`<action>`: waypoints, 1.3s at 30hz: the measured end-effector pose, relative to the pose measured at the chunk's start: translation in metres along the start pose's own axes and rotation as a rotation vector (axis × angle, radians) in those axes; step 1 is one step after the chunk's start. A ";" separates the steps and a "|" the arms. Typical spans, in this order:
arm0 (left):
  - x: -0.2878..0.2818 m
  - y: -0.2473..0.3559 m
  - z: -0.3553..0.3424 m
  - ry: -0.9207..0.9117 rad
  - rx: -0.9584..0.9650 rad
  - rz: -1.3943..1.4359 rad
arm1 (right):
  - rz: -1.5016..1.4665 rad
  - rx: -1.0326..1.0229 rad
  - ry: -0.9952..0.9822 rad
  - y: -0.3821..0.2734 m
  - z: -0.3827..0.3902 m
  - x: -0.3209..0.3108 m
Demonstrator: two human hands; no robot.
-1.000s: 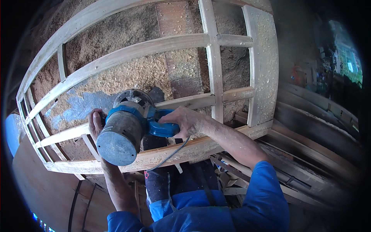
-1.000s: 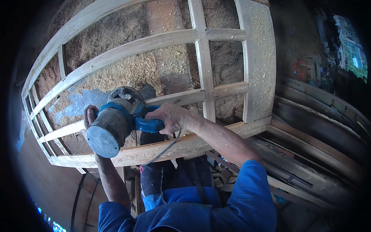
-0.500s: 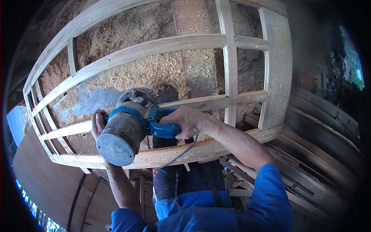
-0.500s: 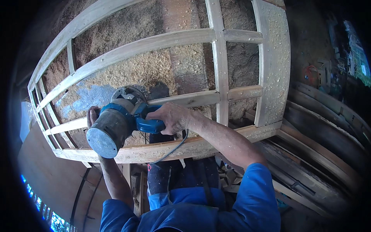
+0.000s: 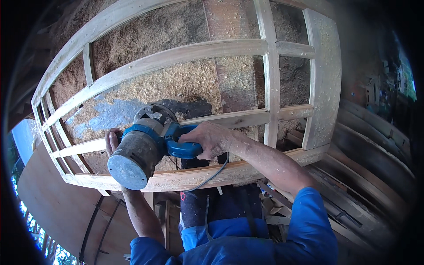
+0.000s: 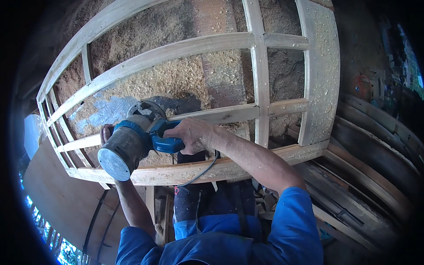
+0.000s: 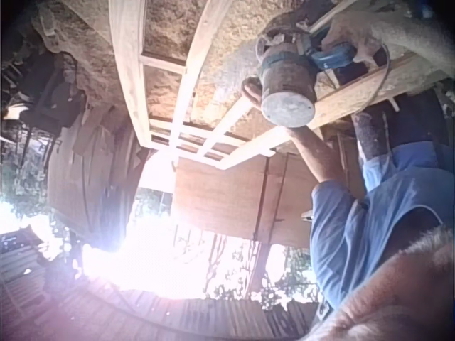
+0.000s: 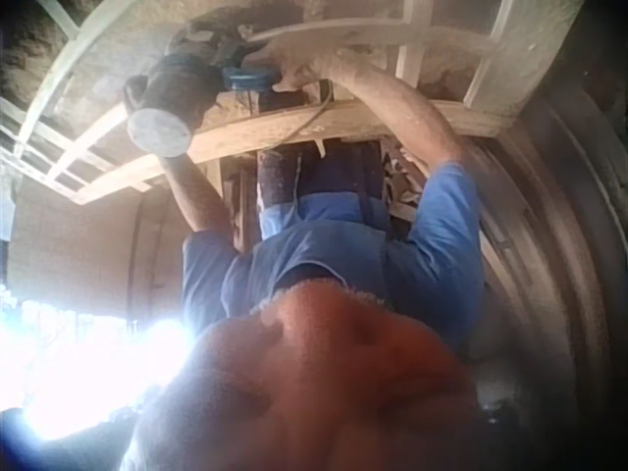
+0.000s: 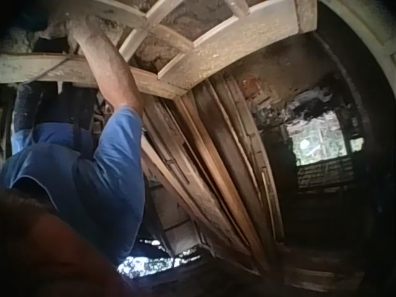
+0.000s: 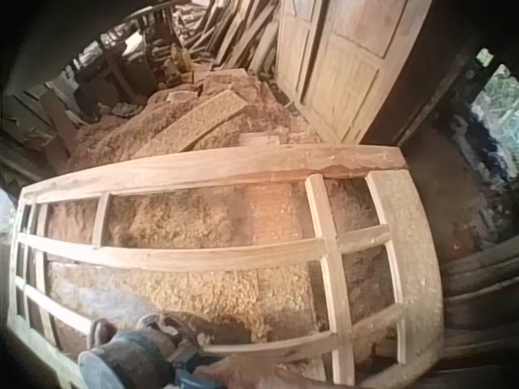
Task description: The person uses a power router to shape the edges of a wooden door frame.
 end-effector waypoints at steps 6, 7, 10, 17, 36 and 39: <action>-0.013 -0.003 -0.003 0.019 -0.014 0.001 | -0.015 -0.006 0.010 -0.009 -0.017 0.003; -0.017 -0.003 -0.003 0.024 -0.019 0.001 | -0.018 -0.025 0.016 -0.009 -0.021 0.006; -0.025 -0.005 -0.009 0.033 -0.019 0.004 | -0.013 -0.063 0.028 -0.009 -0.034 0.011; -0.062 -0.008 -0.039 0.059 -0.001 -0.005 | 0.040 -0.088 0.028 -0.020 -0.094 0.036; -0.060 -0.046 -0.031 -0.002 -0.122 0.066 | -0.046 -0.011 0.050 -0.009 -0.052 0.048; 0.006 0.019 -0.032 -0.058 0.063 -0.112 | -0.211 -0.005 0.258 -0.038 0.009 -0.002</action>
Point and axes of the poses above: each hand's wrist, its own z-axis away from the middle knuckle, its own x-axis out of the palm, y = z × x, the point moved 7 cm from there along -z, towards the middle knuckle, and after that the axes turned 12 degrees about -z, right-handed, at the moved point
